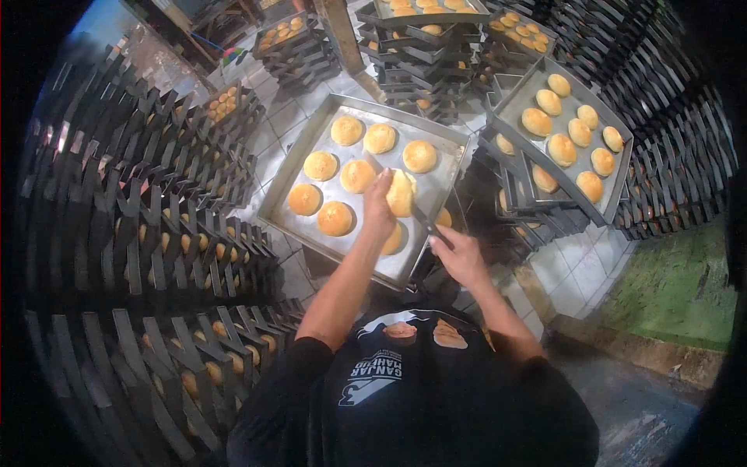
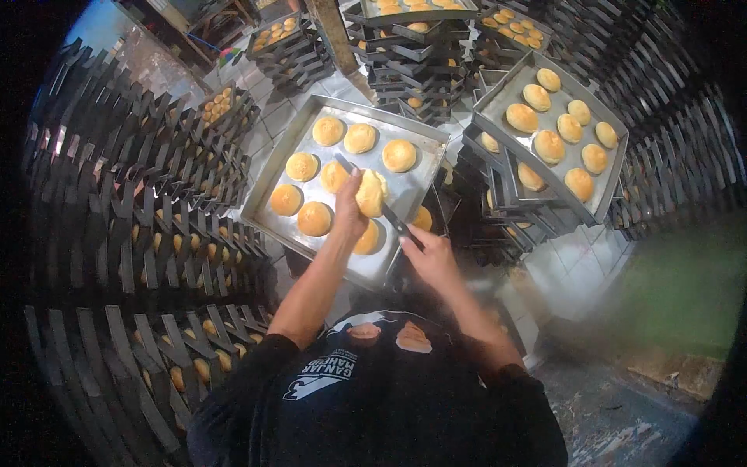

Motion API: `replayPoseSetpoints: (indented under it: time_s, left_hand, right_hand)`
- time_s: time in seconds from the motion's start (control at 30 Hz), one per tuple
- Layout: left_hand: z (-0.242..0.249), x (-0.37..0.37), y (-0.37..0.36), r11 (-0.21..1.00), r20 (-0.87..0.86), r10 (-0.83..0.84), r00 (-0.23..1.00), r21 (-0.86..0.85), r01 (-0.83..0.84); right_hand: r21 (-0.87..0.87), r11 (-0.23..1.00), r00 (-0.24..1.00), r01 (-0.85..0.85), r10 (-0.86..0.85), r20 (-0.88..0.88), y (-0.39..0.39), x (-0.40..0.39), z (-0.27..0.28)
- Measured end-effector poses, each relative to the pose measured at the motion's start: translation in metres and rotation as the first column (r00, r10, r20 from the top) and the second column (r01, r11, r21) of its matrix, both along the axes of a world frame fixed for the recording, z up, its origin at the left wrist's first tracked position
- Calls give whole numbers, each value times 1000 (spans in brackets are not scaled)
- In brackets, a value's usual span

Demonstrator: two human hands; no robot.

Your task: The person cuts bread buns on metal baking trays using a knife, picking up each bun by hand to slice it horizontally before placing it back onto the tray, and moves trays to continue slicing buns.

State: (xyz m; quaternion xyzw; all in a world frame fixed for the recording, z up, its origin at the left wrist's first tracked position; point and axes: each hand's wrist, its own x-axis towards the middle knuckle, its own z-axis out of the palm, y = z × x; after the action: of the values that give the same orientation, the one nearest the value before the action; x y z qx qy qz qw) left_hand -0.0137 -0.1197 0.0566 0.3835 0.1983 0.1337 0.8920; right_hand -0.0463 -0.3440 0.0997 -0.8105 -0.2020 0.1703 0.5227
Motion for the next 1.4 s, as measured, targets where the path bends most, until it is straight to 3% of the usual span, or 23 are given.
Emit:
replayPoseSetpoints:
  time_s: [0.07,0.13,0.2,0.3,0.37,0.47,0.53,0.6,0.67,0.73,0.83,0.87,0.93,0.97,1.03,1.07,1.13,1.17,1.23,1.27,1.33,1.4]
  left_hand:
    - [-2,1,-2,999,-22,38,999,-8,-39]
    - [-7,7,1,993,-57,119,991,-18,-121]
    - [-7,9,19,997,-39,83,996,-3,-83]
    - [-5,10,13,989,-55,135,989,-51,-138]
    - [-12,11,-12,988,-92,128,987,-79,-136]
    - [-3,6,-32,984,-147,92,985,-139,-113]
    - [-13,10,-24,991,-191,130,973,66,-120]
    - [-25,22,-7,965,-208,235,949,170,-201]
    - [-20,24,1,969,-266,249,931,77,-237]
    - [-36,23,10,941,-361,138,922,338,-8]
    - [-41,18,14,776,-409,90,908,600,193]
    - [-41,15,17,777,-410,90,908,599,194]
    - [-35,5,25,440,-64,221,973,897,-41]
    - [-34,-5,33,437,-70,224,972,899,-36]
    - [-33,-30,50,209,-272,213,938,951,228]
    - [-35,-44,51,203,-274,227,934,952,230]
    - [-38,-68,52,55,-560,216,800,825,563]
    - [-39,-73,55,56,-555,230,800,828,558]
    - [-20,-79,50,268,-733,-80,675,637,723]
    - [-19,-81,48,272,-729,-71,681,643,716]
    - [-28,-87,44,166,-652,-83,754,737,656]
    - [-45,-95,35,239,-596,-73,800,768,594]
  right_hand:
    - [59,995,993,85,-89,73,16,5,-13]
    - [32,997,995,73,-75,64,8,6,-8]
    - [-66,997,999,26,-29,-44,-13,-3,-5]
    - [11,996,996,93,-93,-14,-18,-13,-31]
    - [74,990,993,121,-120,-22,-2,-11,-20]
    - [44,992,993,117,-117,-9,20,1,-31]
    - [14,991,991,130,-129,-46,9,-3,-23]
    - [45,990,948,134,-115,-296,-27,-16,-17]
    - [-41,990,940,136,-142,-312,-71,-32,-25]
    - [-91,969,841,229,-244,-483,-108,-47,-26]
    - [-70,943,827,325,-319,-463,-128,-56,-41]
    - [-72,943,827,324,-319,-464,-131,-57,-47]
    - [22,932,796,363,-298,-527,-119,-51,-32]
    - [22,933,793,360,-294,-534,-113,-49,-27]
    - [90,933,804,348,-248,-541,-97,-43,-19]
    - [96,937,805,336,-232,-546,-88,-42,-15]
    - [146,934,829,326,-208,-519,-70,-38,-7]
    - [155,937,834,313,-194,-516,-64,-36,-10]
    - [161,946,857,283,-174,-485,-52,-32,-15]
    - [166,948,862,273,-164,-479,-47,-30,-15]
    - [202,957,879,210,-95,-467,-37,-26,-9]
    - [189,964,877,186,-76,-474,-29,-21,-9]
